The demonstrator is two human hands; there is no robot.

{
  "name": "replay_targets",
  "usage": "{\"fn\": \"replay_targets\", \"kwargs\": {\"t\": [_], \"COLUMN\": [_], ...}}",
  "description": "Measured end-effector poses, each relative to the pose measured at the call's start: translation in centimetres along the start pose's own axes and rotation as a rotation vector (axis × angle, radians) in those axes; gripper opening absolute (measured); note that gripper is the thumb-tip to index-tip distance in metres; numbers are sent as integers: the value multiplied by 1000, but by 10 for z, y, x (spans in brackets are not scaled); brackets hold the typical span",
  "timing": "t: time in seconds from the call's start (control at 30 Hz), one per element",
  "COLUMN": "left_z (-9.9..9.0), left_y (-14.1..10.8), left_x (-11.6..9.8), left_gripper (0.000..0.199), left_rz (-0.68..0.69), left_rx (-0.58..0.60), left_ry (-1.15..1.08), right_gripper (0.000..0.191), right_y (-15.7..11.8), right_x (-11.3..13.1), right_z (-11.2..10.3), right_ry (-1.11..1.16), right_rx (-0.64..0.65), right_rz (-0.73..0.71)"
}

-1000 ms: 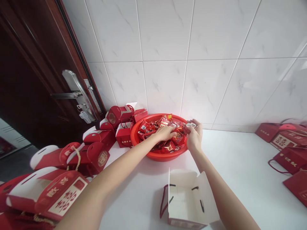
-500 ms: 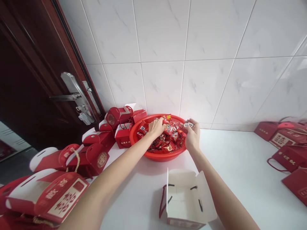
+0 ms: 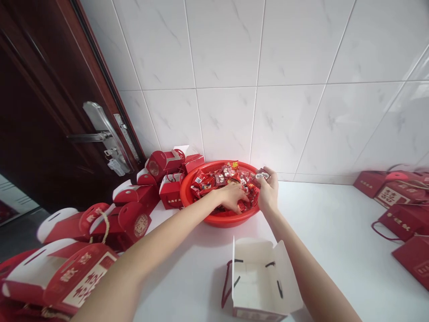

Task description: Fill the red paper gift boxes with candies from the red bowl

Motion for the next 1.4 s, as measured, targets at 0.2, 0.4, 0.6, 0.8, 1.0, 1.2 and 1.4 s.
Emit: {"fn": "replay_targets", "kwargs": {"t": [0.2,0.4,0.6,0.8,1.0,1.2,1.4], "left_z": [3,6,8,-2,-8,0,1], "left_y": [5,6,7,0,-12,-17,-21], "left_x": [-1,2,-3,0,23,50,55], "left_gripper": [39,34,41,23,35,42,40], "left_rz": [-63,-71,-83,-156,-305,-329,-346], "left_rx": [111,126,153,108,-173,-450,-673], "left_ry": [-1,-49,87,28,-228,-485,-735], "right_gripper": [45,47,49,48,49,49,52], "right_y": [0,-2,-1,1,0,0,0], "right_x": [-1,3,2,-4,-1,0,-2], "right_z": [-1,2,1,-1,0,1,1], "right_ry": [-8,31,31,20,22,25,44], "right_rx": [14,10,48,76,90,84,81], "right_rz": [1,25,-4,-19,-11,3,15]}}
Point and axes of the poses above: each hand's wrist, its own y-axis towards the middle knuckle, its own z-axis out of the palm, x = y × z, the point moved 1 cm from there along y, towards the middle knuckle, and after that the axes turned 5 degrees about x, right-handed, at the moved point
